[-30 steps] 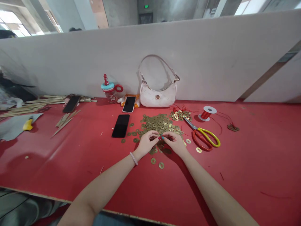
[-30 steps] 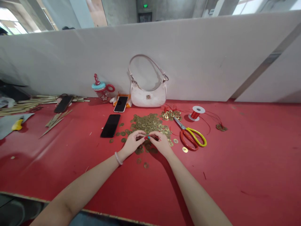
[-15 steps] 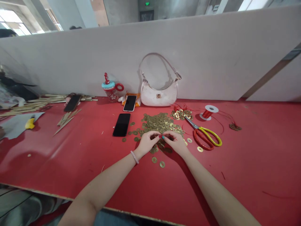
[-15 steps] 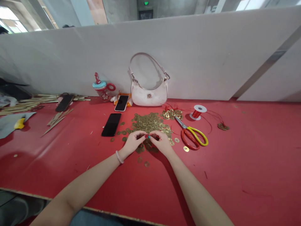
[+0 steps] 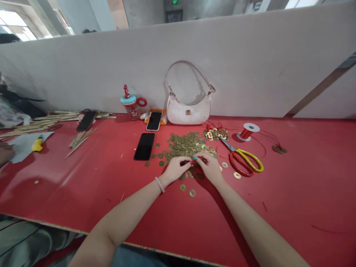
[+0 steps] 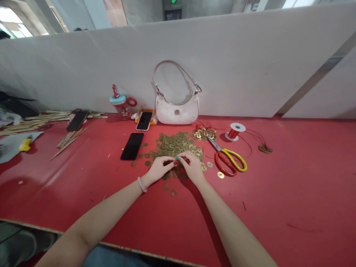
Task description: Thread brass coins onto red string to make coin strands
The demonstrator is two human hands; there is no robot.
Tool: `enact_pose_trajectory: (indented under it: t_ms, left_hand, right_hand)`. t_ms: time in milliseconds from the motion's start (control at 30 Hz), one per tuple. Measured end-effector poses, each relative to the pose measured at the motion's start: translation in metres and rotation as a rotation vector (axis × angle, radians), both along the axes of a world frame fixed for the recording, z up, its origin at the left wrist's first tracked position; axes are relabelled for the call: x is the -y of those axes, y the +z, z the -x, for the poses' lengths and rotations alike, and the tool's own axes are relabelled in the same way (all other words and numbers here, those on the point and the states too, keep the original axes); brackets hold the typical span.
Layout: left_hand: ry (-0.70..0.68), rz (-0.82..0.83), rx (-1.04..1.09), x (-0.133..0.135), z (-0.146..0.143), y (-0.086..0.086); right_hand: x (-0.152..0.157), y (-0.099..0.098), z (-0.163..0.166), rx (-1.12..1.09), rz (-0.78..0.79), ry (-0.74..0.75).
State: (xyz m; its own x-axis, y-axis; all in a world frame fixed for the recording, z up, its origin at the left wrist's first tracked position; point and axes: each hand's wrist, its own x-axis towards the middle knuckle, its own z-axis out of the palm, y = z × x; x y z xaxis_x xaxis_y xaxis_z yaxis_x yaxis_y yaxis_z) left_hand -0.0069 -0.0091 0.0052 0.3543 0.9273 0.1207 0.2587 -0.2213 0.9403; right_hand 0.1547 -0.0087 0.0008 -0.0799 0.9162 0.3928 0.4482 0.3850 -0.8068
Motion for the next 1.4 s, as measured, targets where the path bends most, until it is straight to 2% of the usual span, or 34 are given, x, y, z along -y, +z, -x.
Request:
enact_pose_trajectory:
  t_ms: [167, 300, 433, 533, 633, 767, 1000, 1200, 1300, 1400]
  left_hand:
    - [-0.050, -0.030, 0.122, 0.001, 0.003, 0.005]
    - [-0.064, 0.095, 0.332, 0.000, 0.004, 0.005]
    - [0.059, 0.211, 0.494, -0.003, 0.002, 0.001]
    - [0.151, 0.198, 0.482, -0.005, 0.001, 0.000]
    - [0.206, 0.150, 0.446, -0.006, 0.001, -0.001]
    - [0.242, 0.092, 0.396, -0.007, 0.002, -0.003]
    - [0.261, 0.030, 0.270, -0.008, 0.002, -0.004]
    - [0.284, 0.016, 0.240, -0.007, 0.003, -0.003]
    - [0.274, 0.005, 0.245, -0.007, 0.003, -0.003]
    - [0.255, -0.005, 0.258, -0.006, 0.003, -0.002]
  right_hand:
    - [0.000, -0.002, 0.000, -0.008, 0.050, -0.050]
    - [0.001, -0.003, 0.001, 0.029, 0.091, -0.019]
    - [0.006, 0.001, 0.007, 0.141, 0.076, 0.101]
    - [0.012, 0.004, 0.013, 0.210, 0.041, 0.139]
    - [0.017, 0.005, 0.017, 0.188, 0.047, 0.104]
    - [0.021, 0.004, 0.020, 0.001, 0.095, 0.034]
    - [0.017, 0.005, 0.020, -0.256, 0.229, 0.015]
    - [0.013, -0.001, 0.019, -0.548, 0.406, 0.172]
    - [0.011, -0.004, 0.017, -0.522, 0.432, 0.134]
    - [0.009, -0.006, 0.015, -0.393, 0.315, 0.099]
